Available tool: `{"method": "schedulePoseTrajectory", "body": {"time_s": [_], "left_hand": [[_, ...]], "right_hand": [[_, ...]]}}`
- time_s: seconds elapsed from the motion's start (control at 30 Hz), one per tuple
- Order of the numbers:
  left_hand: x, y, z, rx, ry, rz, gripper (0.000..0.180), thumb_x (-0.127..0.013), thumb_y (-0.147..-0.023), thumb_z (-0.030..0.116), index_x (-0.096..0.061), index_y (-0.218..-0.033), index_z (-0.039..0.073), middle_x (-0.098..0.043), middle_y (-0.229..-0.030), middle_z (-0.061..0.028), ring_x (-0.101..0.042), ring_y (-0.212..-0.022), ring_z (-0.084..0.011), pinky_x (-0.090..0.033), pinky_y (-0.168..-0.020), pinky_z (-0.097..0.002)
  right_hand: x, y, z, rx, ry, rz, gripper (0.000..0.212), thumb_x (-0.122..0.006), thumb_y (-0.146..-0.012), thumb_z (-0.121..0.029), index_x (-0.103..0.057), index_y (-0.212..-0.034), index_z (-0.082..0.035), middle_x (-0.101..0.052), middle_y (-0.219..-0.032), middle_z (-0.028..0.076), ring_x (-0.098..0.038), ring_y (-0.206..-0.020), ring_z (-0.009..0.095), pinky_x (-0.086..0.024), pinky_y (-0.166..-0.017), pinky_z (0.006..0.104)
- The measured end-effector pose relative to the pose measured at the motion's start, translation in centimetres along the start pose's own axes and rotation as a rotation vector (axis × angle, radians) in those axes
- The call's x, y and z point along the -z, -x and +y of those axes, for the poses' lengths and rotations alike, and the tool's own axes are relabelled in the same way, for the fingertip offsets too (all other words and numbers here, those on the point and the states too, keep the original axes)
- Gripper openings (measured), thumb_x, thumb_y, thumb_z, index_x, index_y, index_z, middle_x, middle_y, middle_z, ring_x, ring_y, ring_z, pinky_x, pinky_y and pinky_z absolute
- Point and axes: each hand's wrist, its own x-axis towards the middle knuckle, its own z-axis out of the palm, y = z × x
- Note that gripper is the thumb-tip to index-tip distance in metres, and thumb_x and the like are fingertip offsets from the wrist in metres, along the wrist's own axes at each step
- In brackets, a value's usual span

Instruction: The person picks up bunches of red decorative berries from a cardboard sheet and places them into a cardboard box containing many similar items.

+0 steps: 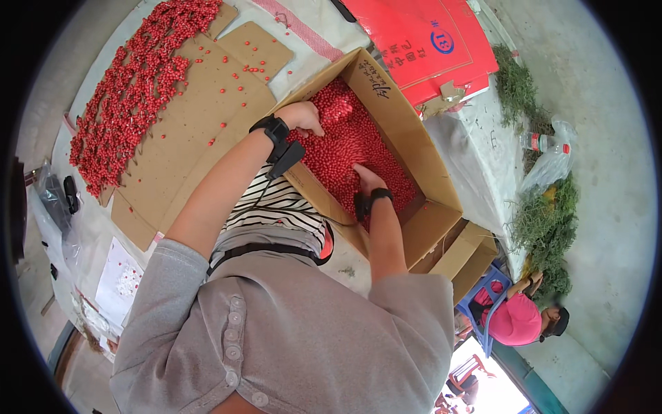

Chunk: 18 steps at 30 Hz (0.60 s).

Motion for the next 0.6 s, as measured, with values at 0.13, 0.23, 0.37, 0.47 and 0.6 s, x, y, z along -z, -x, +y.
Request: {"method": "schedulePoseTrajectory", "body": {"time_s": [0.13, 0.23, 0.37, 0.47, 0.6], "left_hand": [[-0.2, 0.3, 0.9, 0.015, -0.033, -0.010, 0.025, -0.063, -0.057, 0.017, -0.051, -0.063, -0.004, -0.054, -0.064, -0.0086, -0.053, -0.055, -0.0163, -0.046, -0.052, -0.0255], [-0.1, 0.0, 0.9, 0.030, -0.013, -0.041, 0.026, -0.062, -0.059, 0.017, -0.053, -0.067, -0.006, -0.055, -0.069, -0.0099, -0.054, -0.063, -0.0192, -0.047, -0.058, -0.0271], [0.1, -0.2, 0.9, 0.016, -0.101, -0.054, 0.028, -0.062, -0.059, 0.017, -0.054, -0.073, -0.007, -0.055, -0.075, -0.0119, -0.054, -0.071, -0.0217, -0.047, -0.062, -0.0281], [0.1, 0.3, 1.2, 0.002, -0.050, -0.063, 0.031, -0.062, -0.060, 0.018, -0.054, -0.079, -0.007, -0.055, -0.079, -0.0134, -0.054, -0.074, -0.0229, -0.046, -0.061, -0.0282], [-0.1, 0.1, 1.3, 0.009, -0.060, 0.000, 0.030, -0.061, -0.062, 0.018, -0.055, -0.078, -0.006, -0.055, -0.079, -0.0122, -0.054, -0.072, -0.0222, -0.046, -0.060, -0.0276]], "right_hand": [[-1.3, 7.3, -3.2, 0.113, 0.232, 0.123, 0.038, -0.046, -0.072, -0.018, -0.040, -0.108, -0.008, -0.047, -0.101, 0.001, -0.045, -0.089, 0.013, -0.035, -0.078, 0.0278], [-3.4, 12.0, -5.2, 0.541, 0.204, 0.067, 0.043, -0.051, -0.069, -0.022, -0.039, -0.106, -0.006, -0.046, -0.098, 0.003, -0.043, -0.087, 0.014, -0.033, -0.078, 0.0282], [-7.8, 14.3, -7.8, 1.105, 0.575, 0.448, 0.054, -0.062, -0.057, -0.026, -0.042, -0.104, -0.008, -0.046, -0.093, 0.007, -0.045, -0.085, 0.018, -0.035, -0.071, 0.0257], [-9.1, 14.2, -8.4, 1.301, 1.032, 0.821, 0.060, -0.065, -0.050, -0.027, -0.044, -0.103, -0.009, -0.044, -0.086, 0.008, -0.045, -0.082, 0.021, -0.034, -0.070, 0.0302], [-9.0, 13.1, -7.8, 1.387, 1.211, 1.045, 0.062, -0.067, -0.046, -0.026, -0.045, -0.103, -0.011, -0.042, -0.083, 0.008, -0.044, -0.077, 0.022, -0.033, -0.068, 0.0349]]}}
